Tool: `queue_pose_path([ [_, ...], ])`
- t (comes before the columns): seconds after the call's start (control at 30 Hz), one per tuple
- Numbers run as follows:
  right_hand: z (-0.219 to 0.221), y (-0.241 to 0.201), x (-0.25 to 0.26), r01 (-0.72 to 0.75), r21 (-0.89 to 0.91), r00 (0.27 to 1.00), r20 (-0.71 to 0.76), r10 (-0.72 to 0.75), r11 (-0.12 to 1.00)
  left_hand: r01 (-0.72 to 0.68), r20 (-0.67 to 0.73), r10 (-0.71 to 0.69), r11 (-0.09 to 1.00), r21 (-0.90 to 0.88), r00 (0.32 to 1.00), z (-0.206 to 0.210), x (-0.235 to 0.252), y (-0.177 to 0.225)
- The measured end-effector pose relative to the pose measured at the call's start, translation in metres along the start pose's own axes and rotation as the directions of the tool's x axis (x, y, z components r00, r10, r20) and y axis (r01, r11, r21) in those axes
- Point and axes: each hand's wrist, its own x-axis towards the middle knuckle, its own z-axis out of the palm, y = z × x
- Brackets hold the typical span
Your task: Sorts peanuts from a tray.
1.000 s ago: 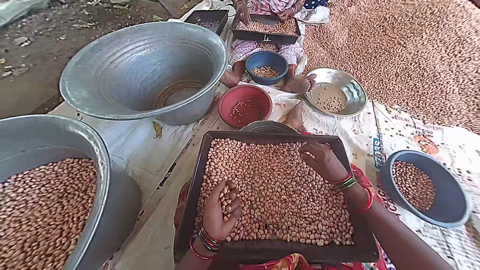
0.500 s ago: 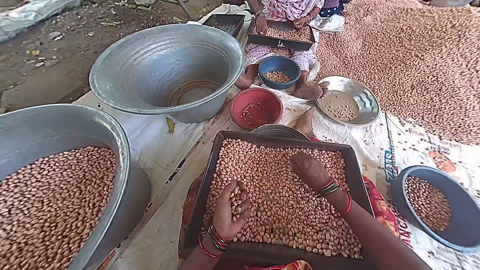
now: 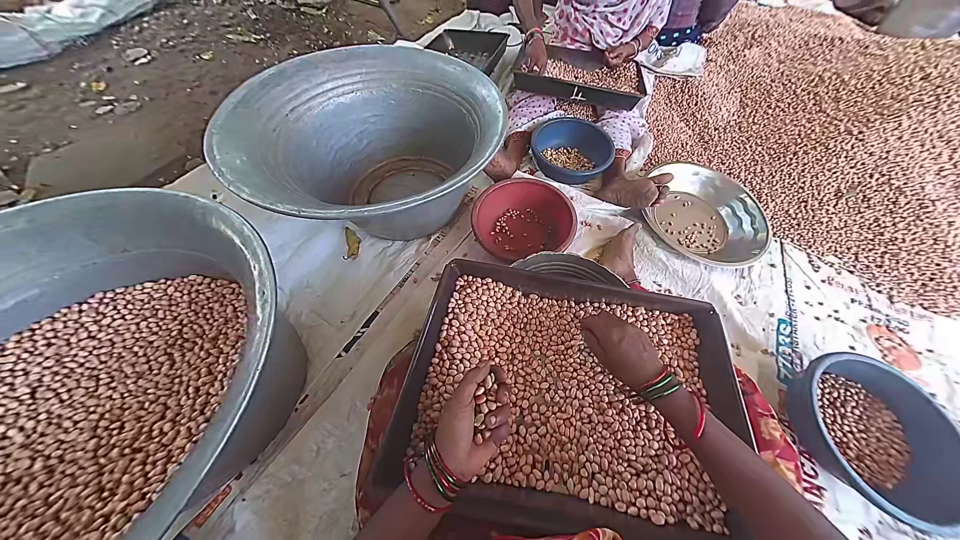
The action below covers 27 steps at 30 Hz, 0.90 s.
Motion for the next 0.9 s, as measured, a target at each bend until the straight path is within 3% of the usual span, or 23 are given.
queue_pose_path([
  [0.1,-0.024,-0.037,-0.006,0.255,0.27,0.966,-0.022,-0.259,0.929,0.073,-0.031,-0.07,0.994,0.085,0.997,0.002,0.001,-0.001],
  [0.17,-0.031,-0.057,0.0,0.361,0.32,0.92,0.033,-0.391,0.876,0.106,-0.033,-0.103,0.989,0.103,0.994,0.004,0.001,-0.001],
  [0.23,-0.029,-0.057,0.022,0.31,0.203,0.94,0.079,-0.331,0.929,0.116,-0.002,-0.116,0.991,0.067,0.993,0.003,0.0,0.0],
  [0.33,-0.006,-0.029,0.054,0.125,0.003,0.981,0.149,-0.124,0.992,0.073,0.027,-0.071,0.996,-0.043,0.997,-0.001,-0.001,0.001],
  [0.47,0.027,-0.018,0.004,0.178,-0.034,0.942,0.296,-0.16,0.983,0.006,0.009,-0.005,0.993,-0.117,1.0,-0.007,-0.002,0.003],
  [0.53,0.016,-0.021,-0.031,0.169,-0.076,0.855,0.507,-0.107,0.983,-0.009,-0.003,0.009,0.993,-0.119,1.0,-0.005,-0.002,0.003],
  [0.6,-0.006,-0.017,-0.047,0.134,-0.105,0.713,0.7,-0.022,0.985,-0.021,-0.015,0.02,0.993,-0.116,1.0,-0.002,-0.001,0.004],
  [0.67,-0.026,-0.011,-0.045,0.126,-0.111,0.64,0.769,0.005,0.986,-0.028,-0.013,0.027,0.993,-0.114,1.0,0.0,-0.001,0.004],
  [0.73,-0.042,-0.015,-0.028,0.06,-0.108,0.716,0.697,0.032,0.992,-0.04,-0.018,0.038,0.993,-0.108,0.999,0.002,0.0,0.005],
  [0.77,-0.043,-0.019,-0.018,0.033,-0.102,0.811,0.584,0.033,0.994,-0.049,-0.023,0.047,0.993,-0.108,0.999,0.002,0.0,0.004],
  [0.83,-0.021,-0.018,0.007,0.062,-0.048,0.978,0.204,-0.051,0.997,-0.08,-0.032,0.077,0.991,-0.108,0.996,0.001,-0.001,0.003],
  [0.87,-0.004,-0.016,0.022,0.114,-0.049,0.993,0.022,-0.113,0.992,-0.097,-0.037,0.093,0.989,-0.113,0.995,0.0,0.0,0.002],
  [0.9,0.009,-0.017,0.038,0.136,-0.082,0.988,-0.068,-0.142,0.987,-0.114,-0.046,0.109,0.987,-0.116,0.993,-0.001,0.0,0.002],
])
